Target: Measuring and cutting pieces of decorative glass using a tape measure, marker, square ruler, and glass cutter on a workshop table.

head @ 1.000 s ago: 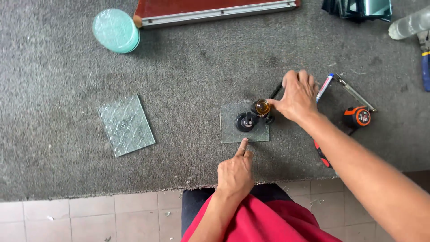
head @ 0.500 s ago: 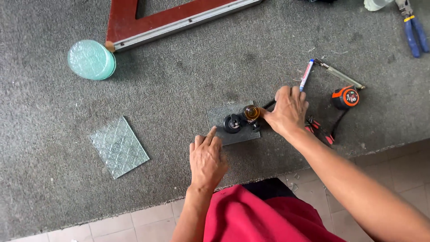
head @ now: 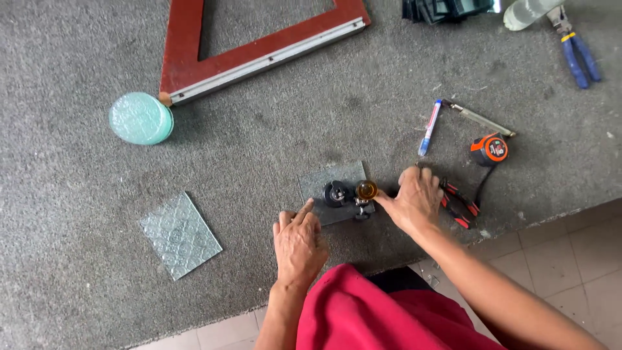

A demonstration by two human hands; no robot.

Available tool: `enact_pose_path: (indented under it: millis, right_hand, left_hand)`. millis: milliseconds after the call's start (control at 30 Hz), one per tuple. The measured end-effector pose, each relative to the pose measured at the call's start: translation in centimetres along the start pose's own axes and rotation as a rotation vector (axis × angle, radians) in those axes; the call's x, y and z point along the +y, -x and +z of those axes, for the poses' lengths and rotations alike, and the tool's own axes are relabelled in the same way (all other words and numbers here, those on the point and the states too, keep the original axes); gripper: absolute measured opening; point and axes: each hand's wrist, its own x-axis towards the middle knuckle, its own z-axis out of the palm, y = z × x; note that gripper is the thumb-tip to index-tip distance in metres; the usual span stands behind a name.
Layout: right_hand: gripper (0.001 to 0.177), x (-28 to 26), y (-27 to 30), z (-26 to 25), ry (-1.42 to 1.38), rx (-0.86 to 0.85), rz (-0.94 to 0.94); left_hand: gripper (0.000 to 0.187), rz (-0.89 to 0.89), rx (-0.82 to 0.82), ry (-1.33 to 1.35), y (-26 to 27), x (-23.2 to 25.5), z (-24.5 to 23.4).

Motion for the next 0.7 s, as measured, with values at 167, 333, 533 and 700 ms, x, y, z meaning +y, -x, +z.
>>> enact_pose_path:
  millis: [167,333,533,700]
  right_hand:
    - [0.067,0.2,0.3,-1.1,0.002,0.022,-0.032]
    - [0.033,-4.5,1.1,-5.6,-0.187,0.109,-0.645]
    - [0.025,-6.5,-3.5,0.2,-0.086,-0.296,-0.895]
    - [0.017,-6.8,-3.2,-0.5,-0.155,-0.299,-0.89]
  left_hand:
    - [0.02,-0.028,-0.002,-0.013,-0.3,0.2,0.5]
    - [0.043,-0.088,0.133,0.165,-2.4,1.6,-0.2]
    - [0.059,-0.213,0.043,0.211,-4.2,4.5,0.0]
    - [0.035,-0.123,0.169,0.145,-4.7,5.0,0.9]
